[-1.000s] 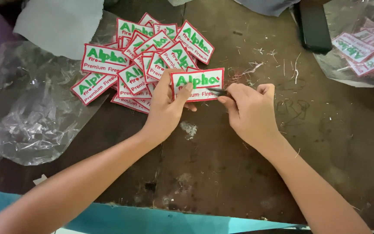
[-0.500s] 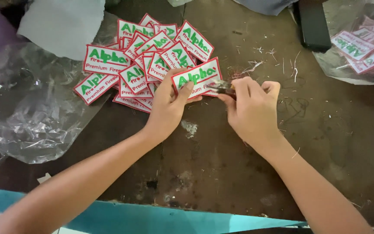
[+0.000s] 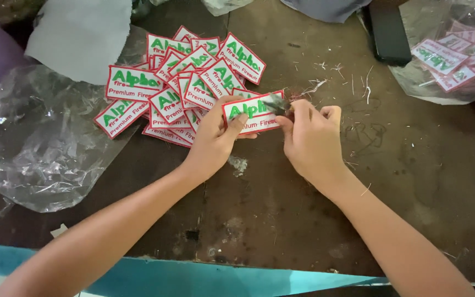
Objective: Trimming excess threads from embroidered labels using small scissors at a workstation
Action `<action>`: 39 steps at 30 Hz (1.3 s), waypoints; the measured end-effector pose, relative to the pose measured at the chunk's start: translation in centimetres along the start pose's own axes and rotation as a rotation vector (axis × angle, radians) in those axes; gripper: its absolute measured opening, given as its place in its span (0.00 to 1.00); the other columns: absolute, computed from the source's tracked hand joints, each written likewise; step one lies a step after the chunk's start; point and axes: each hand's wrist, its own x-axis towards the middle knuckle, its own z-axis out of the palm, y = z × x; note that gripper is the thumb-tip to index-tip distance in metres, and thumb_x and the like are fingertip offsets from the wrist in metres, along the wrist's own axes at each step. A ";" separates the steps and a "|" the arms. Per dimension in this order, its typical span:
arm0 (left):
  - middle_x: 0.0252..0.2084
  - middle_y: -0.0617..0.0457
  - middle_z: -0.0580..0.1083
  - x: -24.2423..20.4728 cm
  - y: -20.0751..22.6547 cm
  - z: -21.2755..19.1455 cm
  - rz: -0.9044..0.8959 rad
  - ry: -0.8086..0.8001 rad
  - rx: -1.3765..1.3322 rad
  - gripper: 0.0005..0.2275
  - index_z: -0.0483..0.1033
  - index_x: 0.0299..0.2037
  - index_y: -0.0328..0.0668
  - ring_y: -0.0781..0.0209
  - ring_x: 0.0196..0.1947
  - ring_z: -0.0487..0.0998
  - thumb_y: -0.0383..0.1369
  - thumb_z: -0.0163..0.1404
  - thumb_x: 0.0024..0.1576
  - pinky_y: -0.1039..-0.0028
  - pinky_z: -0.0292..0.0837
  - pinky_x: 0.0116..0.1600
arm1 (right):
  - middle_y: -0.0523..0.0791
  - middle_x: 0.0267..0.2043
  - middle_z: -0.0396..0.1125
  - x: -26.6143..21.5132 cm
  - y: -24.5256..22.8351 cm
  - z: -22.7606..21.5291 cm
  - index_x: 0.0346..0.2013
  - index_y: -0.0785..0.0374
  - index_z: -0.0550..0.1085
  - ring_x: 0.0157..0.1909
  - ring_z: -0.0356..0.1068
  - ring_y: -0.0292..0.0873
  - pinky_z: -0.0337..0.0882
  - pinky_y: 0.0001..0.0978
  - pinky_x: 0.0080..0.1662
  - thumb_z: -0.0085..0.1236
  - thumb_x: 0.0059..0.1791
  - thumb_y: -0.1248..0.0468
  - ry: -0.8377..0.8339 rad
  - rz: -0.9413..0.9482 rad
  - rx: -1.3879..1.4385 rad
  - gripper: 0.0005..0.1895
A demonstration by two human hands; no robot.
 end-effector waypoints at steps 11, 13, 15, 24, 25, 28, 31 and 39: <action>0.57 0.27 0.68 0.8 -4.3 -1.3 -0.031 0.068 -0.088 0.14 0.61 0.62 0.26 0.42 0.56 0.74 0.26 0.41 0.68 0.56 0.82 0.53 | 0.47 0.27 0.66 2.3 -2.6 -4.4 0.64 0.62 0.66 0.30 0.71 0.52 0.70 0.43 0.41 0.67 0.48 0.51 -0.110 -0.058 0.316 0.35; 0.59 0.27 0.68 0.8 -4.2 -1.4 -0.041 0.078 -0.146 0.16 0.60 0.64 0.25 0.43 0.58 0.72 0.27 0.41 0.68 0.55 0.79 0.57 | 0.51 0.18 0.66 1.3 -2.5 -3.5 0.72 0.61 0.61 0.26 0.72 0.59 0.73 0.48 0.37 0.69 0.44 0.56 -0.249 -0.039 0.479 0.44; 0.60 0.29 0.68 0.6 -3.2 -1.6 -0.087 0.084 -0.118 0.17 0.60 0.65 0.24 0.43 0.59 0.73 0.29 0.40 0.69 0.57 0.82 0.55 | 0.40 0.14 0.61 -0.3 -1.3 -0.7 0.33 0.55 0.77 0.19 0.69 0.48 0.71 0.36 0.30 0.66 0.40 0.62 -0.345 -0.155 0.567 0.08; 0.60 0.27 0.68 1.3 -7.2 -2.7 -0.062 0.092 -0.123 0.19 0.58 0.67 0.23 0.41 0.58 0.74 0.29 0.41 0.69 0.53 0.79 0.58 | 0.53 0.21 0.70 1.5 -2.0 -3.6 0.70 0.55 0.64 0.28 0.75 0.57 0.75 0.44 0.37 0.65 0.42 0.69 -0.352 0.001 0.522 0.41; 0.60 0.27 0.68 1.1 -5.5 -2.0 -0.061 0.092 -0.125 0.19 0.58 0.67 0.23 0.41 0.58 0.74 0.29 0.41 0.69 0.53 0.79 0.58 | 0.53 0.21 0.70 1.0 -1.4 -2.7 0.70 0.55 0.64 0.28 0.75 0.57 0.75 0.44 0.37 0.65 0.42 0.69 -0.352 0.000 0.521 0.41; 0.60 0.27 0.67 0.5 -1.9 -0.3 -0.043 0.109 -0.182 0.20 0.57 0.67 0.22 0.43 0.59 0.72 0.29 0.41 0.68 0.55 0.78 0.59 | 0.41 0.14 0.55 0.1 -0.4 -1.5 0.24 0.54 0.69 0.17 0.64 0.47 0.69 0.33 0.27 0.60 0.51 0.59 -0.333 -0.157 0.663 0.12; 0.60 0.28 0.68 0.5 -1.1 0.2 -0.033 0.106 -0.181 0.20 0.58 0.66 0.22 0.44 0.59 0.73 0.30 0.42 0.68 0.55 0.78 0.59 | 0.38 0.13 0.50 0.9 -1.0 -2.5 0.23 0.54 0.68 0.16 0.60 0.45 0.66 0.31 0.25 0.61 0.51 0.60 -0.259 -0.104 0.726 0.14; 0.56 0.29 0.70 1.4 -6.9 -2.2 -0.002 0.071 -0.141 0.18 0.61 0.64 0.23 0.44 0.54 0.76 0.30 0.42 0.69 0.52 0.81 0.55 | 0.41 0.14 0.52 0.6 -0.4 -1.7 0.26 0.55 0.72 0.16 0.62 0.47 0.68 0.30 0.25 0.61 0.48 0.66 -0.288 -0.146 0.695 0.07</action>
